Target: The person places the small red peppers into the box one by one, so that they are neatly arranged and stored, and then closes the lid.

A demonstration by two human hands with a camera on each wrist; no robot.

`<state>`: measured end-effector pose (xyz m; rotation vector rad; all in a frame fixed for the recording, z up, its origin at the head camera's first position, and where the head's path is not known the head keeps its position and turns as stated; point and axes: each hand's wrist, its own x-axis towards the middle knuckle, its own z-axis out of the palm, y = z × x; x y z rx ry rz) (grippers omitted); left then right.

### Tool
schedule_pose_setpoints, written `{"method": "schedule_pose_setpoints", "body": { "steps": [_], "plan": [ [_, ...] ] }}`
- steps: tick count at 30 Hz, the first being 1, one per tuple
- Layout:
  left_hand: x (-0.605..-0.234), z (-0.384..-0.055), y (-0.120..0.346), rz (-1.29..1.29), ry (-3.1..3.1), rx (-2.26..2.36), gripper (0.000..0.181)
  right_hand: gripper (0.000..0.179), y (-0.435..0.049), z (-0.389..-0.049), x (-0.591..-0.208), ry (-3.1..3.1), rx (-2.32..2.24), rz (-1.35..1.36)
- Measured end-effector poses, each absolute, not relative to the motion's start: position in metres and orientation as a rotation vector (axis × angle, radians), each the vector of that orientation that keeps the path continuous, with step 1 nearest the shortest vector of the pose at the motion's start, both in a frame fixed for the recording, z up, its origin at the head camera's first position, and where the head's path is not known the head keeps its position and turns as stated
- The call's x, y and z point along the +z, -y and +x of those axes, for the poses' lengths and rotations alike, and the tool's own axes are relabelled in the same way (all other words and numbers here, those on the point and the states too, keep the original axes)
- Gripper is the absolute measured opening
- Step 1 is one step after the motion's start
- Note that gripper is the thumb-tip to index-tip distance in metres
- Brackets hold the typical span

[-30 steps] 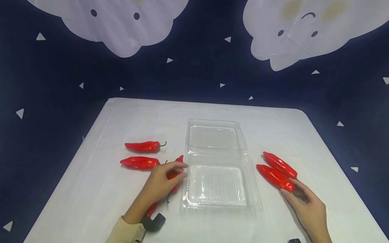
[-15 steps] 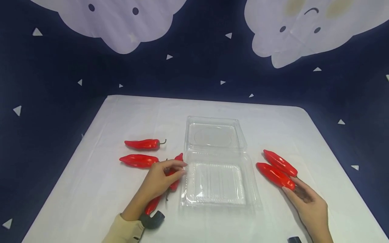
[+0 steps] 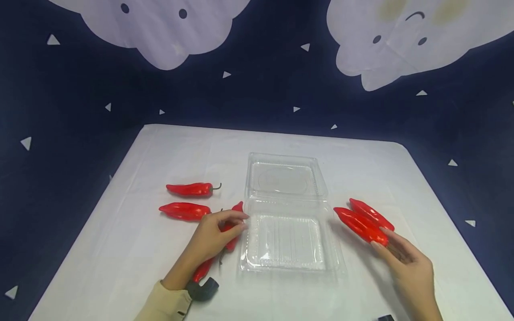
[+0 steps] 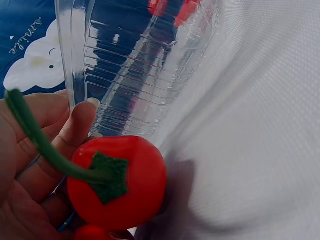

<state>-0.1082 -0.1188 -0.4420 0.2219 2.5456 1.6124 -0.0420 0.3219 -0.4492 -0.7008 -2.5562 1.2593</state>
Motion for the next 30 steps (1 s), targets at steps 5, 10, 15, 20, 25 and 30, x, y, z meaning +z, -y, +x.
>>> {"method": "schedule_pose_setpoints", "body": {
  "steps": [5, 10, 15, 20, 25, 30],
  "plan": [
    [-0.442, -0.108, 0.121, 0.206, -2.557, 1.610, 0.027, 0.055, -0.289, -0.047, -0.427, 2.499, 1.339, -0.458],
    [-0.442, -0.107, 0.121, 0.202, -2.547, 1.618, 0.027, 0.050, -0.256, -0.056, -0.417, 2.492, 1.421, -0.218],
    [-0.442, -0.106, 0.120, 0.207, -2.552, 1.626, 0.027, 0.046, -0.235, -0.069, -0.416, 2.550, 1.400, 0.042],
    [-0.442, -0.106, 0.118, 0.235, -2.535, 1.631, 0.026, 0.046, -0.224, -0.075, -0.419, 2.635, 1.262, 0.225],
    [-0.443, -0.106, 0.118, 0.242, -2.537, 1.620, 0.026, 0.052, -0.214, -0.078, -0.424, 2.673, 1.106, 0.369],
    [-0.441, -0.106, 0.119, 0.239, -2.555, 1.615, 0.027, 0.055, -0.205, -0.083, -0.427, 2.682, 0.989, 0.524]
  ]
}}
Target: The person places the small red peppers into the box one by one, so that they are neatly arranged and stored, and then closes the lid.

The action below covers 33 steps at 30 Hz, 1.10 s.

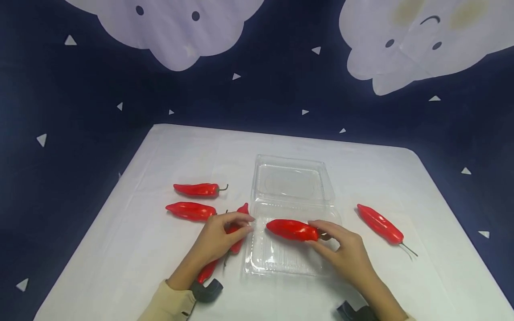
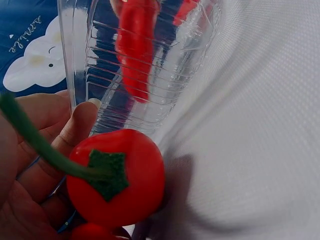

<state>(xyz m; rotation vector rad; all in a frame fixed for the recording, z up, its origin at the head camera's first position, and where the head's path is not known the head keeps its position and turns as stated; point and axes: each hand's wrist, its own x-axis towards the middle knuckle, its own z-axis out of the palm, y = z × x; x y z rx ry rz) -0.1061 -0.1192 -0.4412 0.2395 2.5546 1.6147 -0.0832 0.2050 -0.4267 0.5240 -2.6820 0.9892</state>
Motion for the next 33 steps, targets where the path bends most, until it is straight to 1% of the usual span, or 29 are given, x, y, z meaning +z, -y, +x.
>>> {"method": "schedule_pose_setpoints", "body": {
  "steps": [4, 12, 21, 26, 30, 33],
  "plan": [
    [-0.441, -0.107, 0.119, 0.251, -2.557, 1.615, 0.027, 0.055, -0.202, -0.086, -0.427, 2.687, 0.931, 0.609],
    [-0.441, -0.108, 0.119, 0.285, -2.546, 1.622, 0.028, 0.055, -0.200, -0.095, -0.424, 2.691, 0.857, 0.672],
    [-0.440, -0.108, 0.119, 0.290, -2.529, 1.623, 0.027, 0.051, -0.200, -0.102, -0.432, 2.741, 0.613, 0.821],
    [-0.439, -0.107, 0.119, 0.279, -2.532, 1.622, 0.027, 0.049, -0.197, -0.105, -0.436, 2.718, 0.486, 0.836],
    [-0.440, -0.107, 0.119, 0.280, -2.535, 1.625, 0.027, 0.052, -0.195, -0.108, -0.436, 2.713, 0.425, 0.825],
    [-0.441, -0.107, 0.120, 0.281, -2.538, 1.628, 0.027, 0.058, -0.193, -0.108, -0.434, 2.722, 0.415, 0.777]
  ]
}}
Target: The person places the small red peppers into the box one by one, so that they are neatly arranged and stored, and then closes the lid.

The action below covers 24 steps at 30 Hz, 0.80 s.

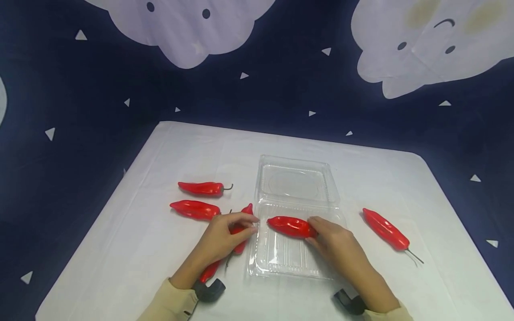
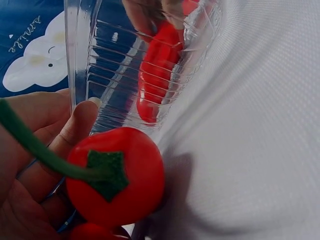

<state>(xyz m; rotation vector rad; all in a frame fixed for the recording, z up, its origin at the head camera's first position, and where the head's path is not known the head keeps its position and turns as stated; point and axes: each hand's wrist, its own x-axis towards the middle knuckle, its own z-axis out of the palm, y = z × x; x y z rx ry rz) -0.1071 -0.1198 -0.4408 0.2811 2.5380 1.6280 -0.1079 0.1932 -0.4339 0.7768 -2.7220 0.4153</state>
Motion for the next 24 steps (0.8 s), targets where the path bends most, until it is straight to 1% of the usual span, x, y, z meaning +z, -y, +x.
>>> {"method": "schedule_pose_setpoints", "body": {
  "steps": [4, 10, 16, 20, 24],
  "plan": [
    [-0.441, -0.108, 0.119, 0.285, -2.539, 1.631, 0.027, 0.061, -0.194, -0.106, -0.432, 2.700, 0.451, 0.729],
    [-0.441, -0.107, 0.120, 0.279, -2.542, 1.631, 0.027, 0.053, -0.202, -0.105, -0.428, 2.567, 0.618, 0.724],
    [-0.440, -0.107, 0.120, 0.277, -2.541, 1.636, 0.027, 0.048, -0.210, -0.100, -0.421, 2.525, 0.791, 0.590],
    [-0.441, -0.107, 0.120, 0.279, -2.539, 1.633, 0.027, 0.048, -0.213, -0.096, -0.417, 2.518, 0.861, 0.510],
    [-0.441, -0.107, 0.119, 0.283, -2.540, 1.633, 0.026, 0.049, -0.219, -0.093, -0.413, 2.504, 1.055, 0.415]
  ]
}}
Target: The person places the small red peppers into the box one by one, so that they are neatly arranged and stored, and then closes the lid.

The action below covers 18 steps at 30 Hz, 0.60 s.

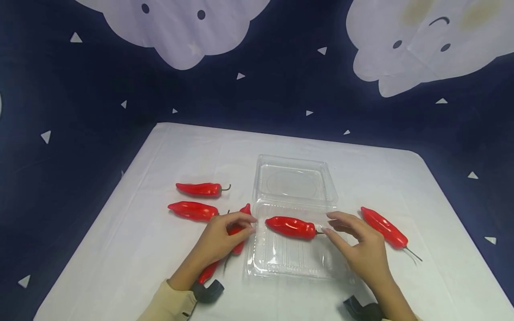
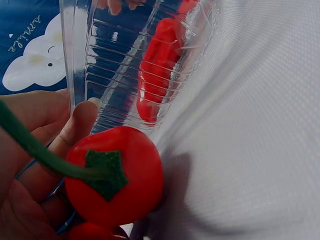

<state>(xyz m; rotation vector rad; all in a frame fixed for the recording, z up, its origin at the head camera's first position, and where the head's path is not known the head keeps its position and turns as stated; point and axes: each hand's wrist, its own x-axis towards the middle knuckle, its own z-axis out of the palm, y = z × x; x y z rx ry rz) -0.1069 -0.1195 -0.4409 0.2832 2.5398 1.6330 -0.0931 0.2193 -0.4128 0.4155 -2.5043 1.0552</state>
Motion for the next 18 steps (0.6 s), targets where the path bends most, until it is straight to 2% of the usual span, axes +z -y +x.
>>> {"method": "schedule_pose_setpoints", "body": {
  "steps": [6, 18],
  "plan": [
    [-0.441, -0.107, 0.119, 0.284, -2.545, 1.632, 0.026, 0.044, -0.235, -0.093, -0.407, 2.432, 1.337, 0.235],
    [-0.442, -0.106, 0.119, 0.278, -2.557, 1.629, 0.027, 0.043, -0.282, -0.095, -0.394, 2.345, 1.238, -0.055]
  ]
}}
